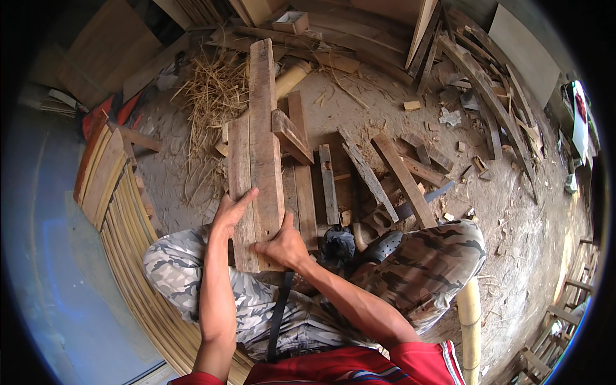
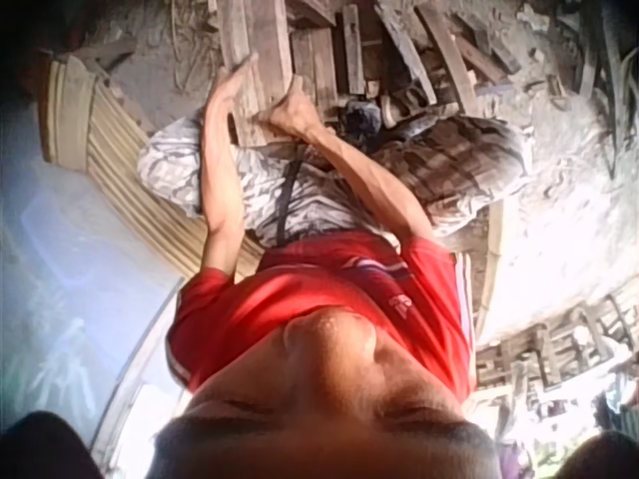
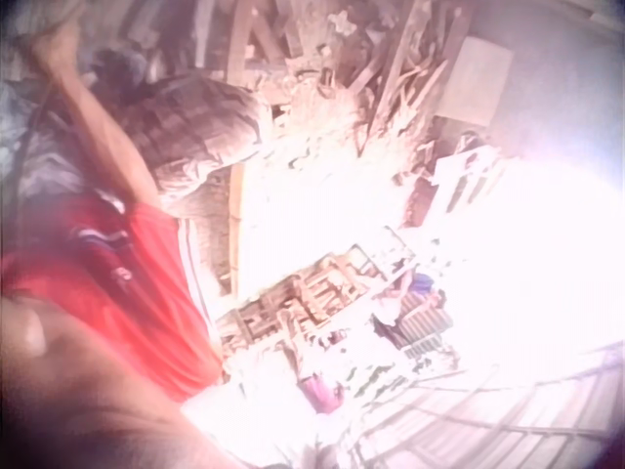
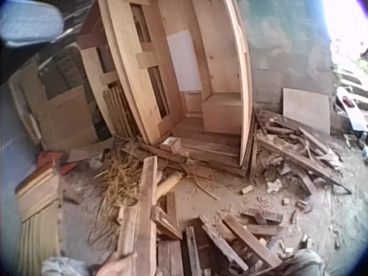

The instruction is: The person assembles a small wooden frame by hand, aligning planks and securing them with a hammer and nails. The person picks up pieces, positions them, and hammers nails to join the components.

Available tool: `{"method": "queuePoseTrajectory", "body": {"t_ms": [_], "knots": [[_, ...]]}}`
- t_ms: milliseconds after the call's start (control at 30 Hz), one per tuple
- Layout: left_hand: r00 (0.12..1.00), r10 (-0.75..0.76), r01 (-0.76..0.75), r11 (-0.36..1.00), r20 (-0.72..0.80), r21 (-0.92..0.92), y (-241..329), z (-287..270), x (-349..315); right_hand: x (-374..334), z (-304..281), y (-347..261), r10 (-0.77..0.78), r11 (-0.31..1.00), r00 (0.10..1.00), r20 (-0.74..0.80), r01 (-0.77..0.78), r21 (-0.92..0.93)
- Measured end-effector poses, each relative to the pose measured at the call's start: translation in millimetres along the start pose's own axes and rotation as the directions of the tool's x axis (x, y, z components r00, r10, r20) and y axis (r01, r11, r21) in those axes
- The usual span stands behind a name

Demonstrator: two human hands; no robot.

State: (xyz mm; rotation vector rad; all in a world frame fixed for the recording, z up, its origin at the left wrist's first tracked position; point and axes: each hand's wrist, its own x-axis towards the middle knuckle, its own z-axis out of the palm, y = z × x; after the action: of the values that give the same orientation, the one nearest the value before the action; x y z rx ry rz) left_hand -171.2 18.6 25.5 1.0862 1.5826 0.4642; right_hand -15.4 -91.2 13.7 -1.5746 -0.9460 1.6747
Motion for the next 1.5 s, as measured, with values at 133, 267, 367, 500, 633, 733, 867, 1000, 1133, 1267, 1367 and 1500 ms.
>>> {"method": "queuePoseTrajectory", "body": {"t_ms": [133, 267, 367, 500, 633, 733, 867, 1000, 1133, 1267, 1367, 1500], "knots": [[1.000, 0.030, -0.030, 0.999, -0.008, 0.014, -2.1, 0.7, 1.6, -0.5, 3.2, 2.8, -0.017, 1.000, 1.000, -0.019, 0.016, -0.008], [0.999, 0.022, -0.021, 0.999, 0.034, -0.027, -0.9, -0.8, -1.5, -0.7, 6.2, 6.8, -0.049, 0.995, 0.999, -0.016, 0.051, 0.087], [0.997, 0.049, -0.045, 0.998, 0.064, -0.049, 1.7, -1.0, -2.4, -0.5, 4.6, 5.8, -0.058, 0.973, 0.998, 0.026, 0.051, 0.224], [0.996, 0.030, -0.020, 0.993, 0.082, -0.113, 2.6, -0.4, -2.4, 3.7, 6.4, 26.1, -0.059, 0.834, 0.990, 0.125, -0.020, 0.552], [0.995, 0.089, -0.084, 0.993, 0.050, -0.082, -13.8, -1.9, 14.6, 2.6, 10.4, 36.3, -0.145, 0.806, 0.983, 0.109, 0.054, 0.589], [0.991, 0.112, -0.106, 0.990, 0.070, -0.088, -15.0, -1.7, 16.9, -0.1, 11.6, 37.3, -0.138, 0.850, 0.985, 0.101, 0.065, 0.522], [0.992, 0.104, -0.098, 0.992, 0.073, -0.076, -18.4, 1.3, 16.2, -0.6, 12.2, 38.8, -0.099, 0.851, 0.990, 0.102, 0.031, 0.524], [0.991, 0.122, -0.118, 0.991, 0.054, -0.067, -21.1, 0.9, 19.8, 3.0, 14.9, 43.2, -0.147, 0.849, 0.986, 0.085, 0.081, 0.522], [0.994, 0.105, -0.103, 0.993, 0.032, -0.063, -17.0, 1.0, 17.5, 2.1, 14.4, 43.0, -0.092, 0.835, 0.990, 0.108, 0.018, 0.551], [0.989, 0.143, -0.141, 0.987, 0.021, -0.083, -17.7, 4.8, 19.6, 3.9, 12.1, 47.0, -0.128, 0.873, 0.989, 0.069, 0.079, 0.482], [0.995, 0.094, -0.094, 0.995, 0.023, 0.037, -6.1, 8.9, 18.4, 6.0, 0.7, 30.2, -0.041, 0.953, 0.999, -0.031, 0.048, 0.298], [0.981, 0.186, -0.183, 0.981, 0.053, -0.059, -30.2, 28.2, 37.9, 7.4, -12.7, 12.3, -0.070, 0.971, 0.979, -0.191, 0.110, 0.211]]}}
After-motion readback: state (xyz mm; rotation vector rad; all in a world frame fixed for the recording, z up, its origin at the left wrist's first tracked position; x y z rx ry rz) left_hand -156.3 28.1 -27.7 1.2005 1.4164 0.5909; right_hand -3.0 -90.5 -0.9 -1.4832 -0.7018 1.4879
